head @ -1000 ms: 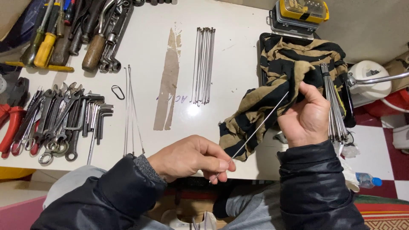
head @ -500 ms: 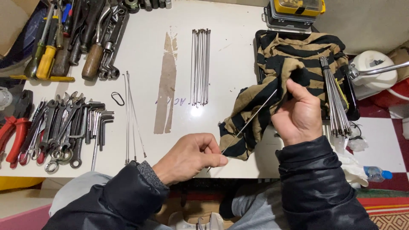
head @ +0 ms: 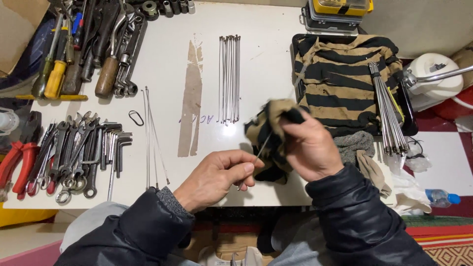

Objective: Cleaning individual bicycle spokes by wiping them down with a cloth.

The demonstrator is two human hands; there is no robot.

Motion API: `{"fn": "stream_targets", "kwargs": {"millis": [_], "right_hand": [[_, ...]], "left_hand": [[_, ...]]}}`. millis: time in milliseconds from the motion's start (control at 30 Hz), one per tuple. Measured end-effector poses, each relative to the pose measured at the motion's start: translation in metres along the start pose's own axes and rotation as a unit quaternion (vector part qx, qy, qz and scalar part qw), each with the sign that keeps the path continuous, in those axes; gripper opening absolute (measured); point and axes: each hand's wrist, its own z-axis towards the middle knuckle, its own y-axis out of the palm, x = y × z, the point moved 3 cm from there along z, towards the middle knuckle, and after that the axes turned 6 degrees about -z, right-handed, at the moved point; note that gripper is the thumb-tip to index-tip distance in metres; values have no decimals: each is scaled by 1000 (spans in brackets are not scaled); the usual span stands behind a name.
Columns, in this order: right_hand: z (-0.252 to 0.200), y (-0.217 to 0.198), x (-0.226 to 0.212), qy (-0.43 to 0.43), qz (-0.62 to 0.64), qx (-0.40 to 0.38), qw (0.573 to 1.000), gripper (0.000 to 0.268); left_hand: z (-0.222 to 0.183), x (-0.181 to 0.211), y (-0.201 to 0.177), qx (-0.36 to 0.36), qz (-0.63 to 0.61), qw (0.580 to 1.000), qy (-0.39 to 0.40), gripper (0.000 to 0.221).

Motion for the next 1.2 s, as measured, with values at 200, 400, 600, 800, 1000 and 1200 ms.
{"fn": "stream_targets", "kwargs": {"millis": [200, 400, 600, 800, 1000, 1200], "right_hand": [[2, 2, -32, -7, -32, 40, 999, 23], [2, -11, -57, -65, -89, 117, 987, 11], [-15, 16, -55, -118, -402, 30, 908, 15], [8, -11, -1, -221, -796, -153, 542, 13], [13, -33, 49, -301, -792, -205, 489, 4], [12, -37, 52, -289, -785, -192, 512, 18]], "left_hand": [[-5, 3, -2, -14, 10, 999, -43, 23], [-9, 3, -9, -20, 56, 994, -88, 23], [4, 15, -31, 113, 112, 983, -88, 28], [47, 7, -79, 221, 220, 949, -38, 21], [89, 14, -95, 290, 309, 905, -27, 15], [117, 19, -90, 300, 335, 893, -21, 12]]}}
